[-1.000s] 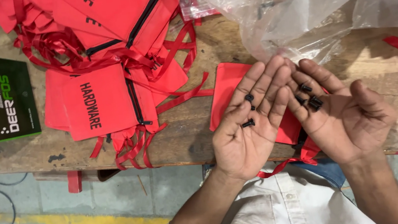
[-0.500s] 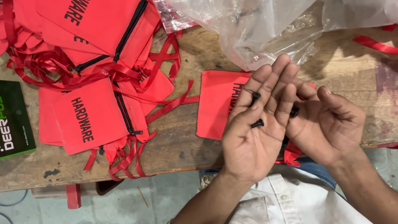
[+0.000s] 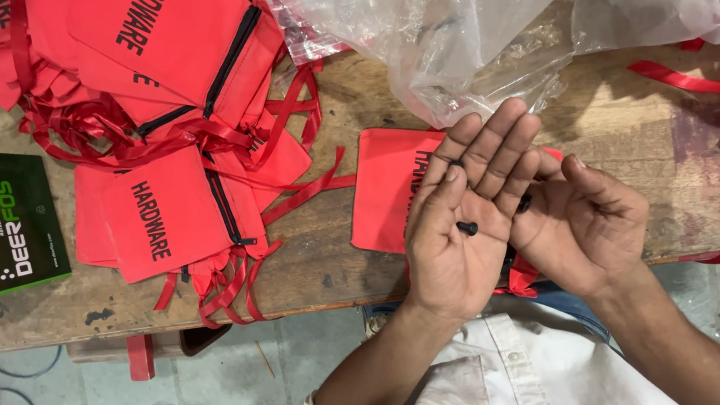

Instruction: The person counts small black hardware pieces in their palm and places them into red drawstring pouches on a wooden workbench, handling one pouch at a time and reaching into a plastic bag for more pieces.

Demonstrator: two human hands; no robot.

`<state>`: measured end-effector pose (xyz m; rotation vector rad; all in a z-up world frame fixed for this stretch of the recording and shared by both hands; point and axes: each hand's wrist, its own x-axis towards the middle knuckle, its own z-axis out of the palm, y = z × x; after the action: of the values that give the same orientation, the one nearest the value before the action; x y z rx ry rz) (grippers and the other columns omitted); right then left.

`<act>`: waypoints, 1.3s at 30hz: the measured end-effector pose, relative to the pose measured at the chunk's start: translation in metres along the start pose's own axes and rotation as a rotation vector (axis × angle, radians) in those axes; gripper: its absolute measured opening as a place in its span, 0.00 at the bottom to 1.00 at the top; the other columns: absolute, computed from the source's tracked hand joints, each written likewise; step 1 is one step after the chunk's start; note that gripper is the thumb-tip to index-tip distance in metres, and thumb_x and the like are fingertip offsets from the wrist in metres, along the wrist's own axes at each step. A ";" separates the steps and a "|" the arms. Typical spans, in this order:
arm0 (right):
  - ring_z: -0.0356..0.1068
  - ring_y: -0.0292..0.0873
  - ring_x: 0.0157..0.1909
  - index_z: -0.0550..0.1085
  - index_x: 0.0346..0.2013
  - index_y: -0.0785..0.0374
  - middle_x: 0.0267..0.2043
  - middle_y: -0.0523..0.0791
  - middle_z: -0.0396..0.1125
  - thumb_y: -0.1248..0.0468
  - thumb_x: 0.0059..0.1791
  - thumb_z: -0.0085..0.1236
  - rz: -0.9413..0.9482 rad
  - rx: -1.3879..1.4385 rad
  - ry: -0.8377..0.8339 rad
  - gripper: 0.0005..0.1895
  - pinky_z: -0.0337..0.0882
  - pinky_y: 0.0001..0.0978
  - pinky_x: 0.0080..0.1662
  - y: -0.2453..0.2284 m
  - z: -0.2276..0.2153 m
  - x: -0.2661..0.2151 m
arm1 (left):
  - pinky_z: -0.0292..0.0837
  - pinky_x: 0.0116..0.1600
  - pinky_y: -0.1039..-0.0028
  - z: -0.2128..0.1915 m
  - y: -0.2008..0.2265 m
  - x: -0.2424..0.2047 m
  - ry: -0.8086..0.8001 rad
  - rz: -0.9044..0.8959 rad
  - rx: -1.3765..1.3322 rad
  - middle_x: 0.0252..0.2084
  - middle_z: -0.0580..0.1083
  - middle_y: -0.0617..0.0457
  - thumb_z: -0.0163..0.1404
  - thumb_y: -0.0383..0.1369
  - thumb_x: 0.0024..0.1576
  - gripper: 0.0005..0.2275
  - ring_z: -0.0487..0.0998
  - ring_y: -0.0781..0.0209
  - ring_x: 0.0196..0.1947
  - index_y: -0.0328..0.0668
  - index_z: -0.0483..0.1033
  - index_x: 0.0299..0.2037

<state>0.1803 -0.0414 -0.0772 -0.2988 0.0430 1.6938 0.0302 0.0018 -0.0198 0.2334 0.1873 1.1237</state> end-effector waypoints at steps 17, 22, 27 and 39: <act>0.64 0.46 0.68 0.76 0.51 0.69 0.59 0.47 0.71 0.63 0.60 0.48 -0.011 0.046 -0.034 0.13 0.55 0.53 0.75 0.003 0.004 0.001 | 0.62 0.78 0.59 0.003 -0.011 0.007 0.051 0.049 0.056 0.70 0.66 0.36 0.37 0.31 0.72 0.14 0.67 0.47 0.71 0.36 0.65 0.65; 0.63 0.46 0.67 0.76 0.51 0.70 0.58 0.47 0.71 0.62 0.59 0.48 -0.005 0.033 -0.002 0.15 0.55 0.52 0.73 0.003 0.002 0.001 | 0.58 0.78 0.61 0.009 -0.010 0.011 0.073 0.030 0.073 0.75 0.61 0.37 0.37 0.33 0.71 0.20 0.62 0.46 0.76 0.32 0.60 0.71; 0.64 0.48 0.69 0.76 0.49 0.69 0.58 0.48 0.71 0.62 0.59 0.48 0.000 0.057 -0.009 0.13 0.55 0.50 0.74 0.002 -0.005 0.000 | 0.52 0.80 0.62 0.020 -0.004 0.010 0.097 0.001 -0.004 0.78 0.54 0.36 0.37 0.29 0.65 0.24 0.54 0.47 0.78 0.31 0.55 0.73; 0.65 0.46 0.68 0.71 0.57 0.77 0.62 0.54 0.69 0.56 0.65 0.41 0.037 0.192 -0.034 0.23 0.58 0.37 0.73 0.002 -0.001 0.001 | 0.45 0.82 0.62 0.032 0.008 -0.014 0.092 -0.084 -0.019 0.79 0.48 0.34 0.36 0.16 0.49 0.35 0.47 0.44 0.81 0.26 0.49 0.74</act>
<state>0.1786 -0.0406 -0.0785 -0.1259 0.1854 1.7164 0.0260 -0.0106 0.0135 0.1553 0.2654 1.0533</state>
